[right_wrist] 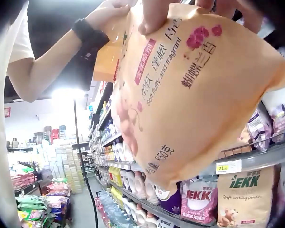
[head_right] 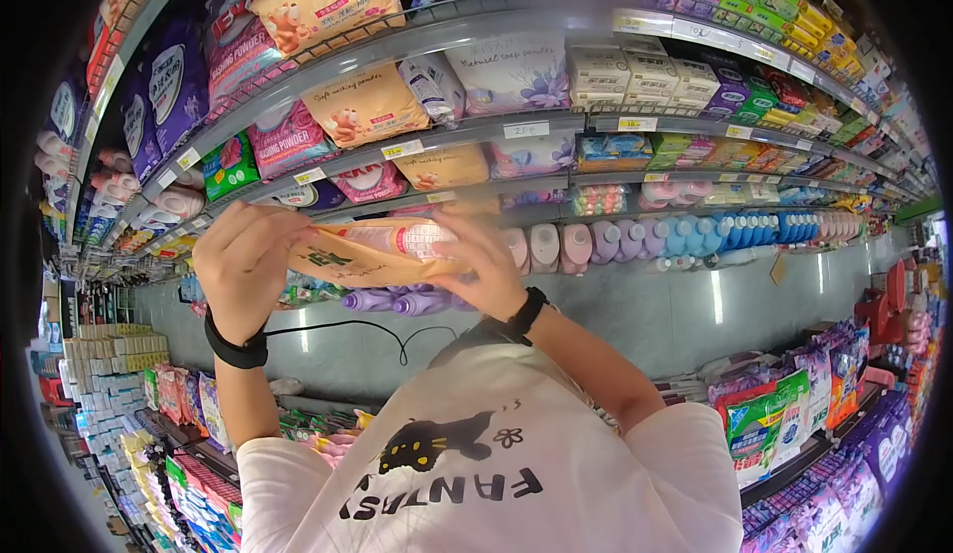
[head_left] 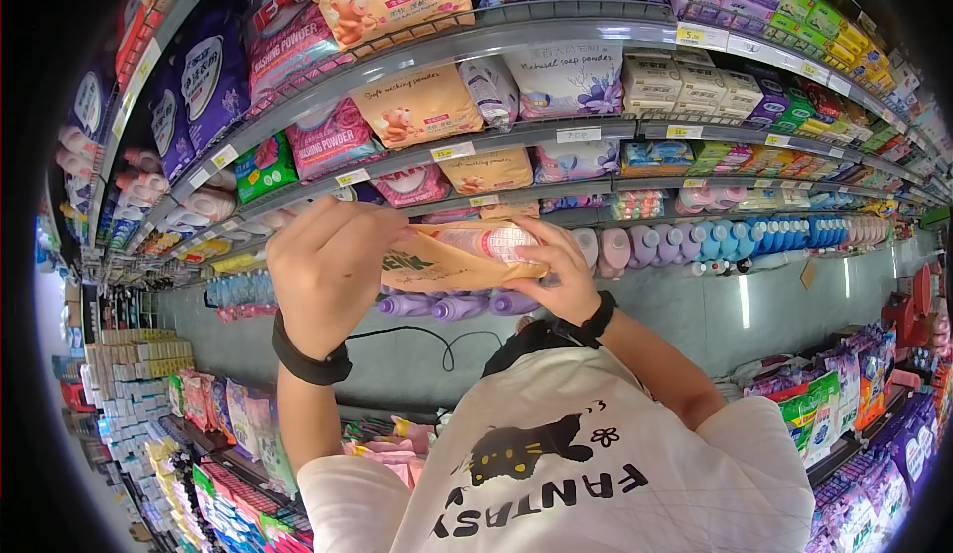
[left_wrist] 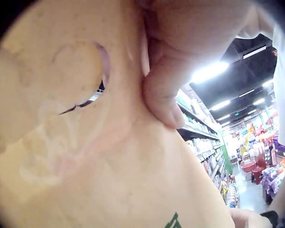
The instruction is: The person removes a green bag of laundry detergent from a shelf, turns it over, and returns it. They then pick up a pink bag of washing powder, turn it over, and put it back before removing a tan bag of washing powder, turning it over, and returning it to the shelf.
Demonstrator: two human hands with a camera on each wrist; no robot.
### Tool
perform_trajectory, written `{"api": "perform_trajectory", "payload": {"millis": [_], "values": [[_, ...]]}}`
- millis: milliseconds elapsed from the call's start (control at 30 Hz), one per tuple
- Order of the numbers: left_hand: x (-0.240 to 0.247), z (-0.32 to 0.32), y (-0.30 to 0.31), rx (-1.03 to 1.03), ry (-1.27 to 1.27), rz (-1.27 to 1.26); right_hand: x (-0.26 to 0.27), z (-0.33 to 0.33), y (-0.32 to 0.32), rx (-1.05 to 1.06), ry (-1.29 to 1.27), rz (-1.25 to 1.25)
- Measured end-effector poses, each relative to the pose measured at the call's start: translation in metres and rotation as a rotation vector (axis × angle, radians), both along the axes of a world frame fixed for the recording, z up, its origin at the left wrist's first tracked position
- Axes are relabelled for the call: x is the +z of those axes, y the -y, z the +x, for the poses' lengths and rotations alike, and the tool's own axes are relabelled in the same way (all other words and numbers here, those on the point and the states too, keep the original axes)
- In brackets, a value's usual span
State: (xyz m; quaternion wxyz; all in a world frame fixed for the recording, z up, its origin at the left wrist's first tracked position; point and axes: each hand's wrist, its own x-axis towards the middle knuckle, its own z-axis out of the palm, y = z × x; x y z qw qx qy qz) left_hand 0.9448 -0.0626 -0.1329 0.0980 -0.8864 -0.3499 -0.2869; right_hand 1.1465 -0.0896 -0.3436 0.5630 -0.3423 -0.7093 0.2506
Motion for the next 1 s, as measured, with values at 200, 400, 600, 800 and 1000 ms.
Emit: {"api": "perform_trajectory", "payload": {"millis": [200,400,600,800,1000], "values": [[0.001,-0.010,0.002,0.060,0.046,-0.045,0.005,0.001,-0.004,0.024,0.026,0.071],[0.005,-0.009,0.006,0.050,0.066,-0.043,0.009,0.010,-0.005,0.140,-0.054,-0.006],[0.005,-0.005,0.005,0.045,0.070,-0.040,0.006,0.004,0.002,0.045,-0.060,0.068],[0.007,-0.003,0.004,0.045,0.064,-0.048,0.011,0.004,0.004,-0.005,-0.048,0.045],[0.008,0.001,0.003,0.049,0.069,-0.032,0.018,0.001,0.005,-0.075,-0.026,0.131]]}}
